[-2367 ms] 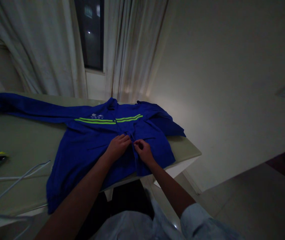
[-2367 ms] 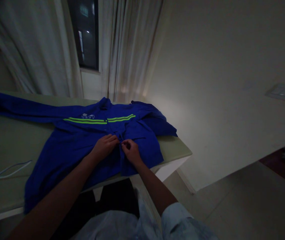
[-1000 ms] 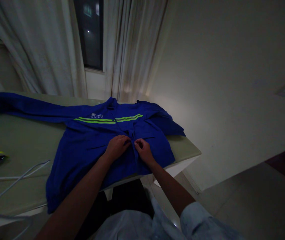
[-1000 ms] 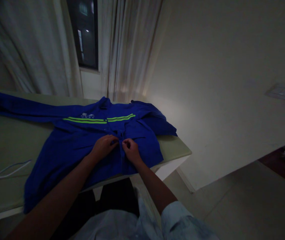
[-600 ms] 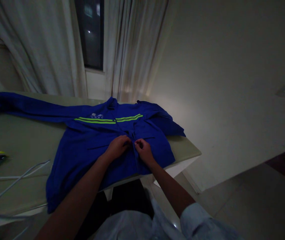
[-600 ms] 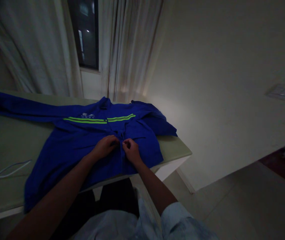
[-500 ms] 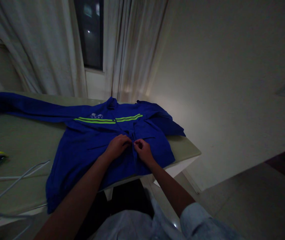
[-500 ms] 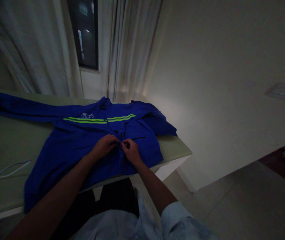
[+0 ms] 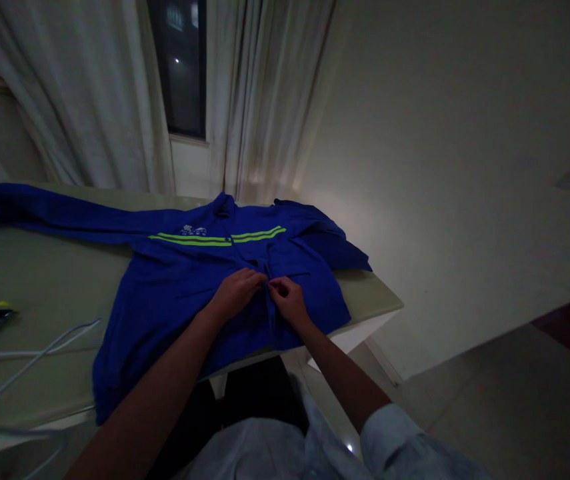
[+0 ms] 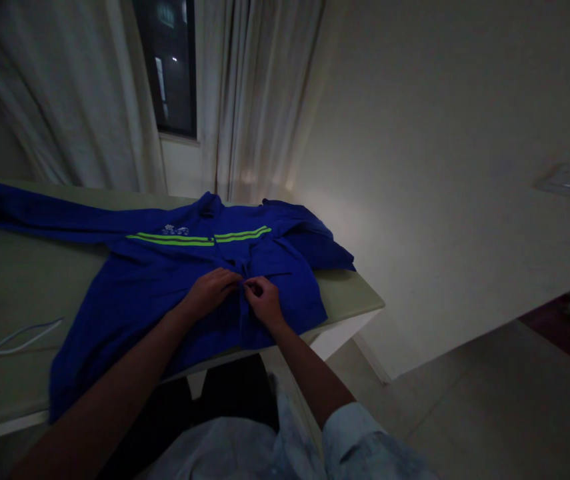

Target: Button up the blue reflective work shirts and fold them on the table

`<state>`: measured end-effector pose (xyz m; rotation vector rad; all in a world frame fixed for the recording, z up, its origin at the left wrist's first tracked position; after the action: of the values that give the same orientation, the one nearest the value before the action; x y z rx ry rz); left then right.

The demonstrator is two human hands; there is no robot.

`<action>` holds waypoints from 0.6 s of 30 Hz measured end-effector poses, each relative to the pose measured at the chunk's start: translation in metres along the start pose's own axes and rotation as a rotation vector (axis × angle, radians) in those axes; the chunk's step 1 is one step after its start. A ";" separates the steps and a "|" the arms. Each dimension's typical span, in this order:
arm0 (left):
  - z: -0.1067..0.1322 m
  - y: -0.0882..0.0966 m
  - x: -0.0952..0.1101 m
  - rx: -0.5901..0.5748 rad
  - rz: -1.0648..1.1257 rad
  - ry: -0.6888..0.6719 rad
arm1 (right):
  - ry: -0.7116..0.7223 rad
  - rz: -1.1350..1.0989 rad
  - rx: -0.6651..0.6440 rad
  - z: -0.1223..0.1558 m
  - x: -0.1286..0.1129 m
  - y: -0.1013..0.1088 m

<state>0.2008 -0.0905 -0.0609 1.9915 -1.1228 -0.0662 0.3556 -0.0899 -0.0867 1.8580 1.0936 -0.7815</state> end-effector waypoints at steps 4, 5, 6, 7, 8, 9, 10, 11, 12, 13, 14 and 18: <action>0.001 -0.001 0.001 -0.011 -0.047 -0.016 | 0.024 0.014 0.006 0.000 -0.003 0.001; 0.001 -0.001 0.000 -0.007 -0.066 -0.010 | 0.018 0.010 0.004 0.000 -0.003 0.001; 0.001 -0.001 0.000 -0.001 -0.085 -0.002 | 0.009 0.007 -0.001 0.000 -0.002 0.000; 0.001 0.000 -0.001 0.005 -0.106 0.007 | 0.000 0.007 -0.007 0.000 -0.001 -0.001; 0.001 0.000 -0.002 0.011 -0.124 0.016 | -0.006 0.012 -0.014 0.000 0.000 -0.001; 0.001 0.000 -0.002 0.016 -0.141 0.024 | -0.010 0.018 -0.020 0.000 0.001 -0.002; 0.001 0.000 -0.003 0.020 -0.154 0.031 | -0.009 0.025 -0.023 0.000 0.001 -0.003; 0.001 0.000 -0.003 0.021 -0.164 0.035 | -0.006 0.031 -0.024 0.000 0.001 -0.003; 0.002 0.000 -0.003 0.021 -0.172 0.038 | 0.000 0.034 -0.022 0.000 0.000 -0.003; 0.002 0.000 -0.003 0.019 -0.178 0.038 | 0.007 0.034 -0.018 0.000 -0.001 -0.002; 0.002 0.000 -0.003 0.016 -0.182 0.037 | 0.015 0.034 -0.015 0.000 -0.002 -0.002; 0.002 -0.001 -0.004 0.002 -0.192 0.029 | 0.027 0.033 -0.021 0.001 -0.004 -0.002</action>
<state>0.1988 -0.0886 -0.0638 2.0909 -0.9111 -0.1360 0.3518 -0.0913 -0.0846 1.8699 1.0818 -0.7253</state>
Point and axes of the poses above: each hand's wrist, its own z-axis away from the middle knuckle, its own y-axis out of the back of the hand, x = y × z, the point moved 8 cm from there along -z, towards the middle knuckle, and after that the axes turned 10 degrees about x, right-handed, at the moved point
